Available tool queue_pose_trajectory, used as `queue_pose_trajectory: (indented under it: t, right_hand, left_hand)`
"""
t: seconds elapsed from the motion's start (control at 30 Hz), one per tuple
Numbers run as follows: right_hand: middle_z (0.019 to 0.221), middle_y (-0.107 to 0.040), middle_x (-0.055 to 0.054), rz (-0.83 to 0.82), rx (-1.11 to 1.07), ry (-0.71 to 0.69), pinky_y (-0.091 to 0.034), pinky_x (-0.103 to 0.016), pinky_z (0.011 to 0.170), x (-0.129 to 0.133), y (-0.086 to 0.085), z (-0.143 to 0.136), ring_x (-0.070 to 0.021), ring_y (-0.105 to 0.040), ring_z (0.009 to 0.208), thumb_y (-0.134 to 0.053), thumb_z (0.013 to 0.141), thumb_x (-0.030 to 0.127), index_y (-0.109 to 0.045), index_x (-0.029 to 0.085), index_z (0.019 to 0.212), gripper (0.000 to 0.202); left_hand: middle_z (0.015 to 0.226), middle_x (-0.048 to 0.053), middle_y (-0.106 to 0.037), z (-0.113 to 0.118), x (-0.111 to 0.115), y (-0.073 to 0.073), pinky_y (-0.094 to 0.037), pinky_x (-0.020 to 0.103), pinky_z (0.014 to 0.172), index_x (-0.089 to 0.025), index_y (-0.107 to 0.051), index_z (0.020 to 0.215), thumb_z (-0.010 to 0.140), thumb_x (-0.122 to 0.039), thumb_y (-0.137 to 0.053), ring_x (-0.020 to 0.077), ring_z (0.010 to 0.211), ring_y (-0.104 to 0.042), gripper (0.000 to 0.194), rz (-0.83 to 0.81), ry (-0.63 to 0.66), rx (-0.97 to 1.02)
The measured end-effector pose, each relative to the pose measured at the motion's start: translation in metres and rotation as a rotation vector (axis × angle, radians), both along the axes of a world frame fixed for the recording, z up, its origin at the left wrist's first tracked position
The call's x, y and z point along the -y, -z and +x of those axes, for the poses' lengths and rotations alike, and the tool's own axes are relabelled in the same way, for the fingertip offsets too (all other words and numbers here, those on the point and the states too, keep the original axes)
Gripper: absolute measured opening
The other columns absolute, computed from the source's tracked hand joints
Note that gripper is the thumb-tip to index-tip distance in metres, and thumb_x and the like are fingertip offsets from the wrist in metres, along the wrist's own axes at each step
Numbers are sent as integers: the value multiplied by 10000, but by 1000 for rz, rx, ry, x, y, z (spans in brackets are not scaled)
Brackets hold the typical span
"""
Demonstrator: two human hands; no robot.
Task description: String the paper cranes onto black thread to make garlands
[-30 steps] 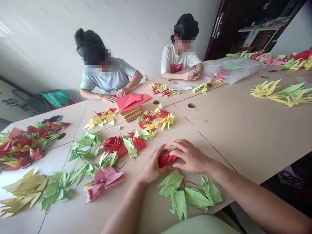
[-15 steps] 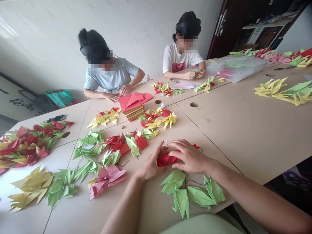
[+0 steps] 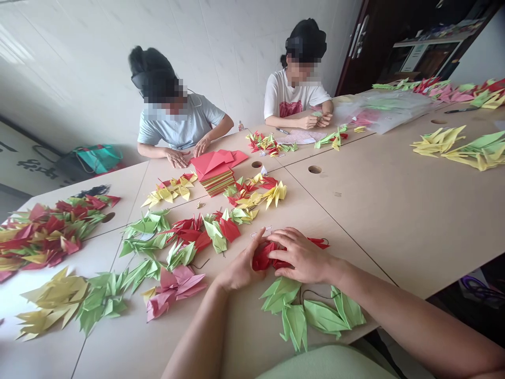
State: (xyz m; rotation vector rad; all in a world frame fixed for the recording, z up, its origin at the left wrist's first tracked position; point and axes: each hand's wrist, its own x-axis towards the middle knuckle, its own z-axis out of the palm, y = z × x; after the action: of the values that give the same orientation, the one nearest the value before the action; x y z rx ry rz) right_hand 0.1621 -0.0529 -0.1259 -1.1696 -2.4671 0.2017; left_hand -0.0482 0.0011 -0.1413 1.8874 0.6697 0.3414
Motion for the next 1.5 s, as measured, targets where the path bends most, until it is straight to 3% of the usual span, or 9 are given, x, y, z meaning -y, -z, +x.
queue_pose_trajectory:
  t: [0.13,0.3,0.43,0.57,0.73,0.83,1.0,1.17,1.5]
  right_hand:
    - [1291,-536,-110,20,-18,-52,-299,-485,1074,0,-6,-7,-277,-408,1266,-613,864,381,-687,247,1069,256]
    - [1295,-550,-100,-14,28,-57,-295,-516,1070,-2,-10,-11,-302,-403,1276,-633,851,388,-717,249,989,213]
    - [1367,-513,-137,-45,-1,59,-322,-487,1081,-2,-10,14,-301,-390,1309,-663,818,454,-591,199,1256,512]
    - [1378,-509,-165,-161,6,231,-358,-531,1055,3,1,45,-343,-415,1301,-687,771,511,-517,171,1332,677]
    - [1212,-627,-151,-214,-8,250,-443,-503,964,11,14,52,-329,-547,1156,-705,774,441,-630,164,1160,481]
    - [1174,-643,-125,-224,-37,228,-440,-453,967,12,14,42,-287,-561,1127,-691,799,391,-631,166,1130,404]
    - [1209,-631,-107,-247,-64,164,-402,-439,993,12,10,33,-283,-541,1149,-794,683,429,-572,178,1218,631]
    - [1217,-629,-125,-260,-89,130,-384,-430,1001,11,9,32,-287,-537,1157,-731,691,585,-567,157,1230,708]
    - [1095,-656,-107,-258,-81,140,-438,-456,884,0,12,14,-297,-571,1026,-716,758,467,-666,190,1079,427]
  left_hand:
    - [1485,111,-404,-5,-4,3,-566,317,810,-311,-13,1510,674,5,-566,210,1041,-640,1051,5,-6,-33]
    - [1490,107,-401,-1,0,2,-501,371,957,-283,-58,1514,682,-18,-590,248,1222,-536,1022,111,-42,-67]
    - [1474,114,-419,4,4,11,-382,449,1083,-258,-67,1514,718,-117,-649,269,1335,-413,996,234,-105,-87]
    - [1462,160,-415,8,4,21,-295,521,1123,-196,-305,1453,715,-142,-655,315,1386,-316,819,369,-182,-108]
    - [1293,136,-576,13,4,21,-362,491,1087,-183,-559,1208,731,-106,-614,286,1291,-450,486,489,-195,-85]
    - [1212,128,-624,14,5,20,-417,468,1041,-189,-553,1192,762,-113,-593,271,1224,-517,439,530,-227,-78]
    - [1116,120,-659,13,6,21,-516,402,896,-187,-547,1191,733,-61,-565,262,1071,-612,475,546,-272,-99]
    - [1097,106,-660,13,5,20,-520,380,868,-194,-533,1204,687,-10,-542,257,1053,-607,548,543,-272,-113]
    - [1120,100,-654,15,8,17,-506,396,891,-197,-533,1197,671,4,-542,254,1072,-594,563,546,-249,-103]
